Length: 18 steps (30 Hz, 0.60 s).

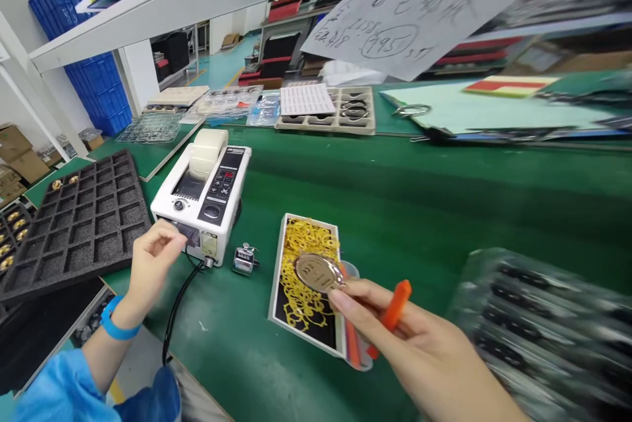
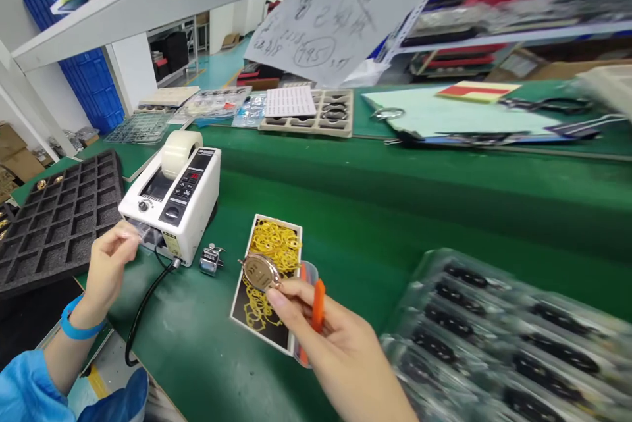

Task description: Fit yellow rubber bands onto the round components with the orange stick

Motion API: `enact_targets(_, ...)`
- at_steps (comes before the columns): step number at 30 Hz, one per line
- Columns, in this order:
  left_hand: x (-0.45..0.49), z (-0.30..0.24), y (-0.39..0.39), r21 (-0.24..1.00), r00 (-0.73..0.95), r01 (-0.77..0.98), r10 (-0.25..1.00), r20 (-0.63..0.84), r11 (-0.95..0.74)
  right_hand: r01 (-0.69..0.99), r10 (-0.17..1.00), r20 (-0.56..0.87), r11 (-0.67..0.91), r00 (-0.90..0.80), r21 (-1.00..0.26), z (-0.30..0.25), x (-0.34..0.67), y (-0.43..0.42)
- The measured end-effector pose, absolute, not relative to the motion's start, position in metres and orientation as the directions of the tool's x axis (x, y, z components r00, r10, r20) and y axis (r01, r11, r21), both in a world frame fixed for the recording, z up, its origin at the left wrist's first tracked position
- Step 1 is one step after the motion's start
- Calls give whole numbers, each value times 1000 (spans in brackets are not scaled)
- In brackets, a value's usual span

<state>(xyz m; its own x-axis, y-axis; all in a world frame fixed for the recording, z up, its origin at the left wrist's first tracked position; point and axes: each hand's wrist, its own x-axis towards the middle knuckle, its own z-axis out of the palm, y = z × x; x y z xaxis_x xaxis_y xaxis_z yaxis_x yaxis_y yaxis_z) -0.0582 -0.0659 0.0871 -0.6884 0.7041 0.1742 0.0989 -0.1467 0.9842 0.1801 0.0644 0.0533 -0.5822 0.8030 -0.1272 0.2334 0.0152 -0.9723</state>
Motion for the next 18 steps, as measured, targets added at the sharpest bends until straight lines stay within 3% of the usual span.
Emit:
enact_targets(3,-49,105,-61,815,-391,574,847,361,-82,218,810,-99,36,-578,-975,51,178,66)
enact_targets(6,-47,119,-55,633,-232,774,927,296,-8,228,759,-155,-9,-633,-974,50,178,66)
enact_targets(9,-42,127,-56,683,-191,726,934,303,-74,190,711,-160,-38,-685,-981,55,179,64)
enact_targets(14,-18,124,-60,909,-38,374,977,212,-183,114,615,-163,-119,-771,-986,69,176,57)
enact_targets(18,-4,114,-51,901,1,412,989,148,-136,46,530,-134,-176,-838,-983,79,174,52)
